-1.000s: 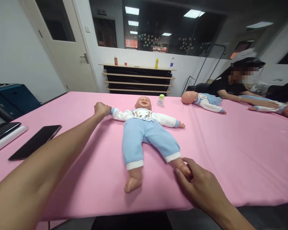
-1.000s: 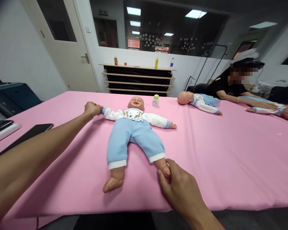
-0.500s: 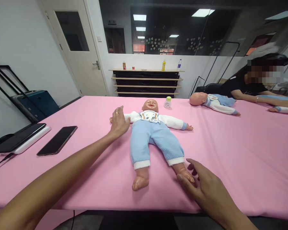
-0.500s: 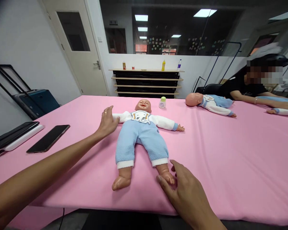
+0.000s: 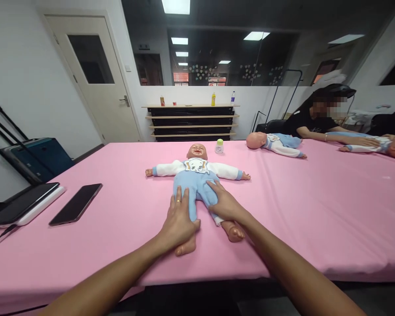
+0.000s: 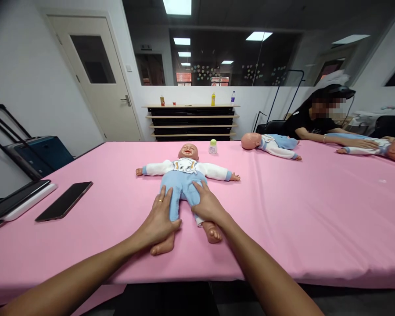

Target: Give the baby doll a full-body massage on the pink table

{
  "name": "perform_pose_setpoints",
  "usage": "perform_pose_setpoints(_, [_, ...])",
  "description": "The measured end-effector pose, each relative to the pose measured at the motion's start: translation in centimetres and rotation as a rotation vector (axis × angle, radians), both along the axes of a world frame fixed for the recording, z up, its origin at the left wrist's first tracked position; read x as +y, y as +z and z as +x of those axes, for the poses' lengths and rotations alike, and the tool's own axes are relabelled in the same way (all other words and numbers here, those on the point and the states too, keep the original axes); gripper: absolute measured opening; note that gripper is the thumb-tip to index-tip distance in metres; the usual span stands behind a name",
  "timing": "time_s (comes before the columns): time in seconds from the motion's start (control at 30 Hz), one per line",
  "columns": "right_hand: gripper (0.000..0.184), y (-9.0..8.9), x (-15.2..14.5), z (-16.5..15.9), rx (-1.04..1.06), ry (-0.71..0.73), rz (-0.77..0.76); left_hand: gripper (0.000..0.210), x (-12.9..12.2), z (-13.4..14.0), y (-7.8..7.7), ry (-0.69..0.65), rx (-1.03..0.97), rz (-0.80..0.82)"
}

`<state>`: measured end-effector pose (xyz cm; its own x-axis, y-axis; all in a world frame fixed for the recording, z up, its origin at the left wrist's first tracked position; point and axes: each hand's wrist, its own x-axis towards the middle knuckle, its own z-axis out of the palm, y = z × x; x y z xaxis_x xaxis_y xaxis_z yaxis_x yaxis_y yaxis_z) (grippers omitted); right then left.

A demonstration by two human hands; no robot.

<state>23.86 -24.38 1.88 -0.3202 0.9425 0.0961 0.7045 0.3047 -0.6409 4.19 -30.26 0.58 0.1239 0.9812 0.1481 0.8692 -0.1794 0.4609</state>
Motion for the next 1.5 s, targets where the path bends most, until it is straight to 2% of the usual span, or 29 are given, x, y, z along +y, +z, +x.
perform_pose_setpoints(0.1, [0.098,-0.6,0.2,-0.6,-0.053,-0.050,-0.018,0.101,0.0,-0.6,0.6,-0.083,0.053,-0.044])
perform_pose_setpoints(0.2, [0.099,-0.1,-0.1,-0.7,-0.125,-0.032,-0.043,0.104,0.3,-1.7,1.3,-0.149,0.134,-0.055])
perform_pose_setpoints(0.37, [0.105,0.9,-1.6,-1.3,-0.212,0.011,-0.172,0.100,-0.4,-2.7,0.7,-0.260,0.216,-0.023])
perform_pose_setpoints(0.47, [0.106,1.9,-2.7,-1.3,-0.240,-0.014,-0.205,0.095,-1.4,-2.5,0.8,-0.237,0.267,-0.088])
perform_pose_setpoints(0.53, [0.094,2.8,-2.9,-0.7,-0.170,-0.004,-0.175,0.085,-1.5,-2.7,2.0,-0.232,0.278,-0.103])
perform_pose_setpoints(0.6, [0.071,3.5,-2.1,0.3,-0.008,-0.018,-0.072,0.065,-0.7,-3.3,3.7,-0.244,0.265,-0.035])
perform_pose_setpoints(0.67, [0.056,3.6,-0.4,1.2,0.157,-0.133,0.053,0.051,1.3,-3.9,5.2,-0.207,0.218,0.073])
perform_pose_setpoints(0.73, [0.055,2.8,2.2,1.4,0.246,-0.315,0.115,0.050,4.2,-4.0,5.9,-0.123,0.139,0.169])
perform_pose_setpoints(0.83, [0.059,0.3,5.8,0.3,0.325,-0.432,0.101,0.058,9.2,-2.8,4.8,-0.021,0.053,0.237])
perform_pose_setpoints(0.9, [0.056,-1.6,7.3,-0.7,0.360,-0.406,0.123,0.060,11.8,-1.5,3.3,0.007,0.041,0.245])
perform_pose_setpoints(0.97, [0.050,-3.1,8.0,-1.3,0.375,-0.351,0.162,0.057,13.4,-0.5,1.7,0.003,0.037,0.257])
perform_pose_setpoints(1.07, [0.044,-4.3,8.0,-1.3,0.407,-0.280,0.189,0.055,14.1,-0.3,-0.2,-0.043,0.005,0.269])
perform_pose_setpoints(1.17, [0.045,-4.6,8.0,-0.9,0.439,-0.268,0.185,0.057,13.9,-1.1,-1.4,-0.072,-0.063,0.244])
perform_pose_setpoints(1.3, [0.047,-4.7,8.5,-0.6,0.439,-0.281,0.185,0.060,13.9,-1.7,-1.9,-0.068,-0.114,0.224])
perform_pose_setpoints(1.5, [0.047,-4.7,8.8,0.4,0.418,-0.199,0.226,0.059,14.6,-1.7,-2.5,-0.063,-0.236,0.225])
